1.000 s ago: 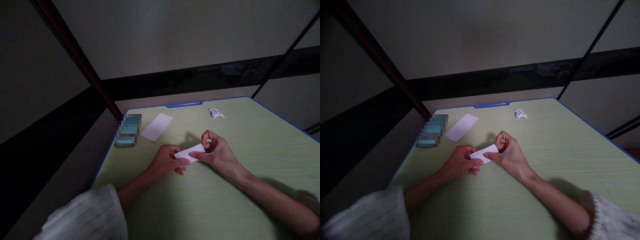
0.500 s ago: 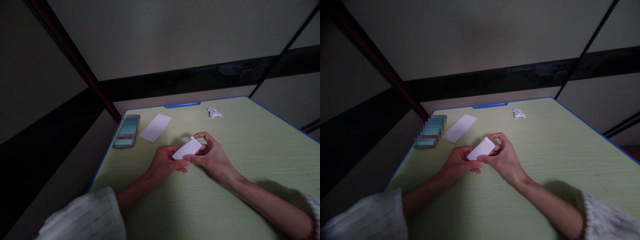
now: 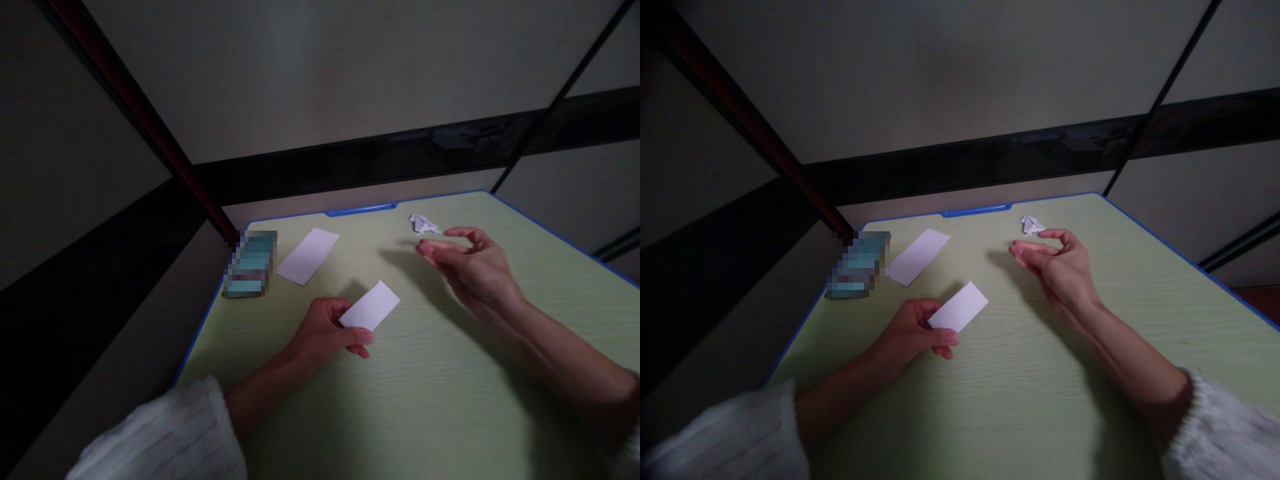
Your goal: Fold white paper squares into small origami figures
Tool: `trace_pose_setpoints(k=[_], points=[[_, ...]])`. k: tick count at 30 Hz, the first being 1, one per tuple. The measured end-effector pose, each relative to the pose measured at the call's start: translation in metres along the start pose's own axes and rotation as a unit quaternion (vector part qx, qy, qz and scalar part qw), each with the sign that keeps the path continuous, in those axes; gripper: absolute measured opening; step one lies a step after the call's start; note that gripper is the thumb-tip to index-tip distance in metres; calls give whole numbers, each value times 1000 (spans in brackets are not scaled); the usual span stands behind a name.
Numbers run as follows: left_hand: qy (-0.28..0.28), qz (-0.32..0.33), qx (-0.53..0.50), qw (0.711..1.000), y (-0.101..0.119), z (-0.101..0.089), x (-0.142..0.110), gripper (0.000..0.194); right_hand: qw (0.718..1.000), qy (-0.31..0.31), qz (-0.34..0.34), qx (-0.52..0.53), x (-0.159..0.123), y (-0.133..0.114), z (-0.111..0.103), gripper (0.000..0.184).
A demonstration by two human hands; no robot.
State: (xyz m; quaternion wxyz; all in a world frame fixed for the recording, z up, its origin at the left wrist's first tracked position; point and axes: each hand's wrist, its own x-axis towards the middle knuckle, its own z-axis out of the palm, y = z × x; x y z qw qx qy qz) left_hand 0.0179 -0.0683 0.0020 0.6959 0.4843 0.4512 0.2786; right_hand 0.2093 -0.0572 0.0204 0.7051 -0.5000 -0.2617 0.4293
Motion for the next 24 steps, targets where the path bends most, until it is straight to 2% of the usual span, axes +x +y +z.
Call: trace_pose_setpoints(k=[2,3,5,7,10,13,16,18,20,22,24], points=[[8,12,-4,1000,-1,0,0,18,998,-1,-55,17,1,-5,-2,42],[14,20,-7,1000,-2,-1,0,18,998,-27,-56,12,-2,-6,-1,41],[26,34,-13,999,-2,-1,1,18,992,-119,-15,-31,-12,-3,3,37],[24,39,-11,999,-2,-1,2,17,971,-215,45,-98,-21,3,8,31],[6,30,6,1000,-1,-1,0,18,944,-286,58,-155,-28,13,12,22],[4,27,8,1000,-1,-1,0,19,943,-291,15,-160,-27,18,9,19],[-3,29,-11,1000,-1,-3,1,22,923,-312,-105,-201,-26,17,4,13],[-9,34,-33,999,-2,-4,2,26,872,-342,-229,-265,-26,16,1,7],[-18,43,-57,997,-2,-6,3,31,795,-371,-341,-337,-25,15,-2,11],[-32,50,-71,996,-2,-7,3,39,729,-385,-413,-388,-24,15,-4,16],[-47,51,-63,996,-1,-7,3,49,695,-389,-451,-402,-22,17,-6,16]])
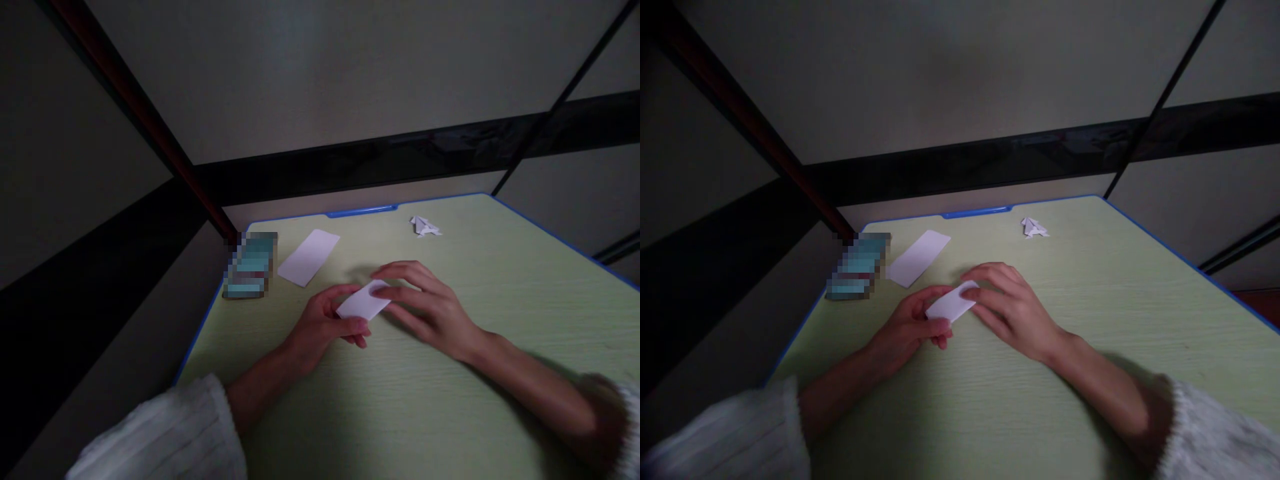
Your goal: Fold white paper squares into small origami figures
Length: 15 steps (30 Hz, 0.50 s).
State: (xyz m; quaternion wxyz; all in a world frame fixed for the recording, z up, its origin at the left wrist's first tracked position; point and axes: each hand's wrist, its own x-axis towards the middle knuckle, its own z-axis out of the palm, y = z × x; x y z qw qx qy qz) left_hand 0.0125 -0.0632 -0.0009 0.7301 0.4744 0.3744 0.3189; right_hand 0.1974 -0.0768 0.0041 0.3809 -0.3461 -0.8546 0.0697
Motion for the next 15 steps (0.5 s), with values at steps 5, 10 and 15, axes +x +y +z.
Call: trace_pose_setpoints(k=[5,10,15], points=[[23,30,148,988,1,-3,1,40,997,-68,34,-9,0,3,0,17],[27,190,362,912,6,-6,0,17,978,-139,138,65,5,-4,1,24],[2,153,410,899,4,-4,-2,23,964,-139,186,132,6,-11,2,23]])
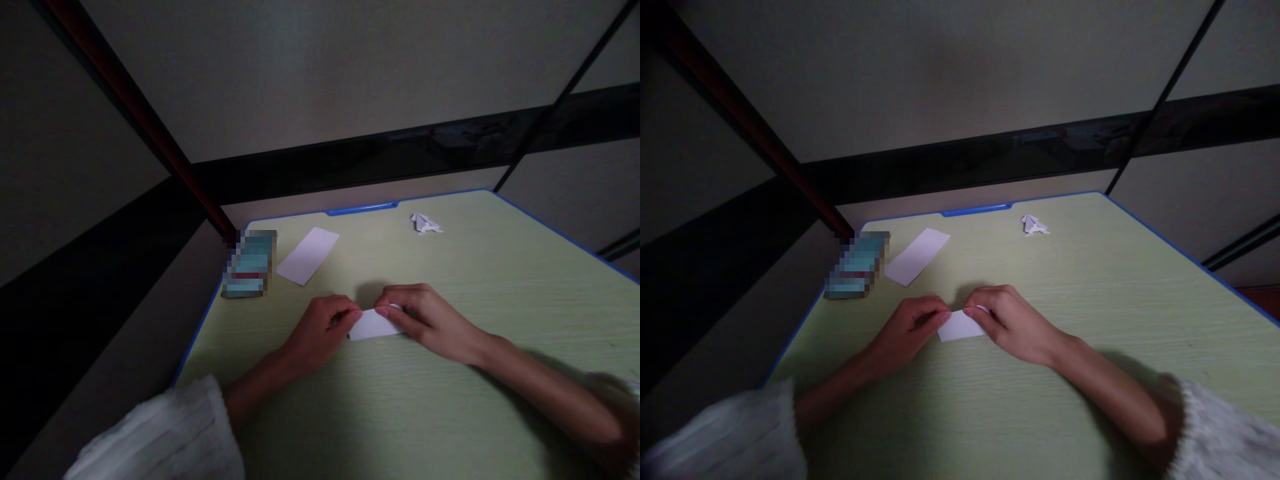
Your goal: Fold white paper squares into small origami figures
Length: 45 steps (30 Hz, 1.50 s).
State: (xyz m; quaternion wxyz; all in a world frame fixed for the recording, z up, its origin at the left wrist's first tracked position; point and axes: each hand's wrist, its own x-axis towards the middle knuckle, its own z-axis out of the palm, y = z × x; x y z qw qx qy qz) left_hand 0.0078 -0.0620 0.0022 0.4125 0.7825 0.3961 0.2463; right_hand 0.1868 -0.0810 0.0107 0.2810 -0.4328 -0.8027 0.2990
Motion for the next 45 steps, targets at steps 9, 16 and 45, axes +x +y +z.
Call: trace_pose_setpoints(k=[9,16,45], points=[[-96,-9,-62,993,6,5,-5,23,995,-62,4,78,-2,-7,5,23],[-98,-8,-71,993,6,2,-3,20,988,-67,32,136,0,3,-3,22],[-41,5,-28,999,-3,10,-2,29,983,-64,58,164,2,0,7,20]])
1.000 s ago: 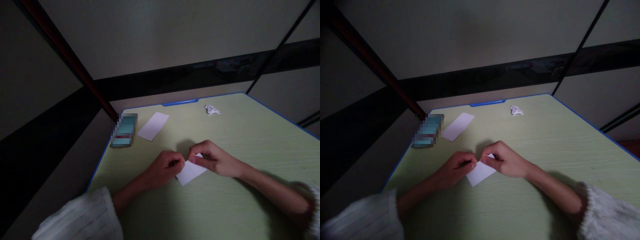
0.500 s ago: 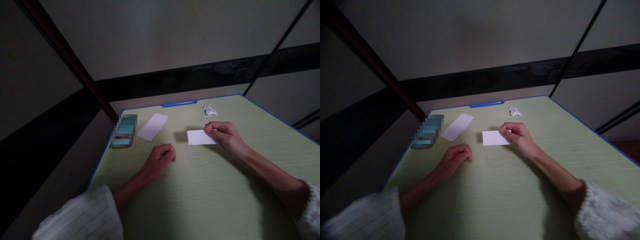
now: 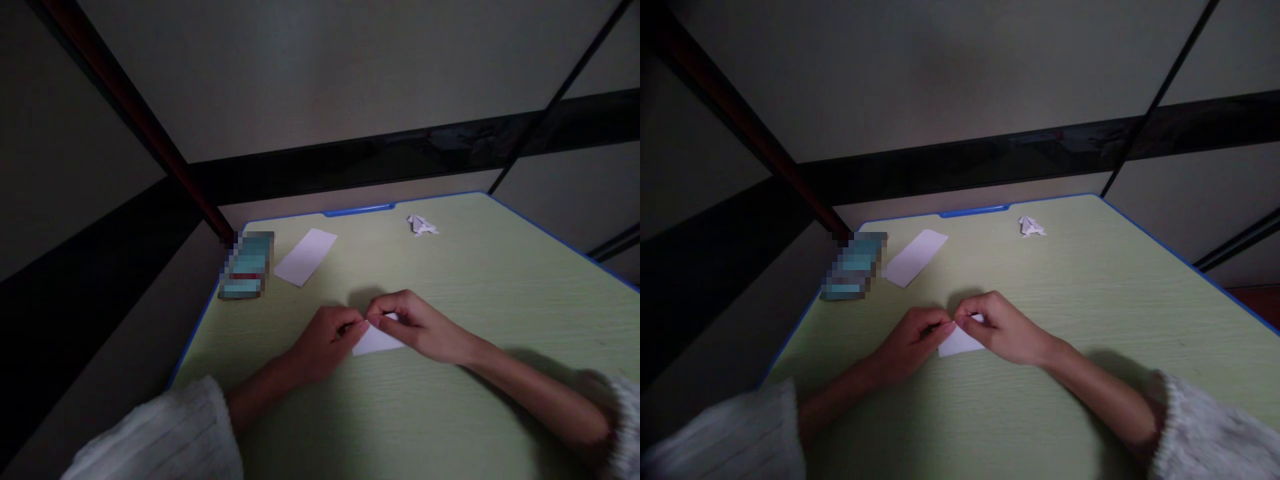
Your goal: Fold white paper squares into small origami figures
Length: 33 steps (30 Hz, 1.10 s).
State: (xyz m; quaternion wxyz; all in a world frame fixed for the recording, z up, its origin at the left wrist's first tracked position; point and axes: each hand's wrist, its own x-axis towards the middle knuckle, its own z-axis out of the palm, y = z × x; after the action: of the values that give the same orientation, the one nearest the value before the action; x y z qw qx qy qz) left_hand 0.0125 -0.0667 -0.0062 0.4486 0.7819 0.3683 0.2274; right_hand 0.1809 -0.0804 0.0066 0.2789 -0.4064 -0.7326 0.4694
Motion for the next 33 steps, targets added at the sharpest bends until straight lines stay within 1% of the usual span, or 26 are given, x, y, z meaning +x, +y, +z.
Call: trace_pose_setpoints(k=[2,4,6,9,15,18,23,26,31,33], points=[[-13,10,10,1000,1,0,-1,30,1000,-16,-1,11,0,-1,1,19],[-15,10,-2,1000,0,-1,-1,30,998,-32,12,45,1,0,2,19],[-9,4,-27,1000,-1,-2,0,30,995,-44,24,83,2,1,0,18],[11,-1,-79,997,-3,-3,1,31,992,-41,31,117,2,3,-3,18],[58,1,-159,986,-5,-3,1,33,987,-21,54,147,1,3,-10,17],[80,-5,-181,980,-4,-5,0,31,984,-7,73,163,2,2,-12,15],[106,-20,-208,972,-2,-6,0,30,976,17,77,202,2,5,-15,13],[122,-25,-228,966,-5,-6,0,30,967,45,70,240,2,8,-14,11],[139,-19,-226,964,-11,-4,-2,32,947,81,68,304,3,8,-10,9],[153,-13,-232,960,-14,-3,-2,33,939,101,50,326,3,7,-9,9]])
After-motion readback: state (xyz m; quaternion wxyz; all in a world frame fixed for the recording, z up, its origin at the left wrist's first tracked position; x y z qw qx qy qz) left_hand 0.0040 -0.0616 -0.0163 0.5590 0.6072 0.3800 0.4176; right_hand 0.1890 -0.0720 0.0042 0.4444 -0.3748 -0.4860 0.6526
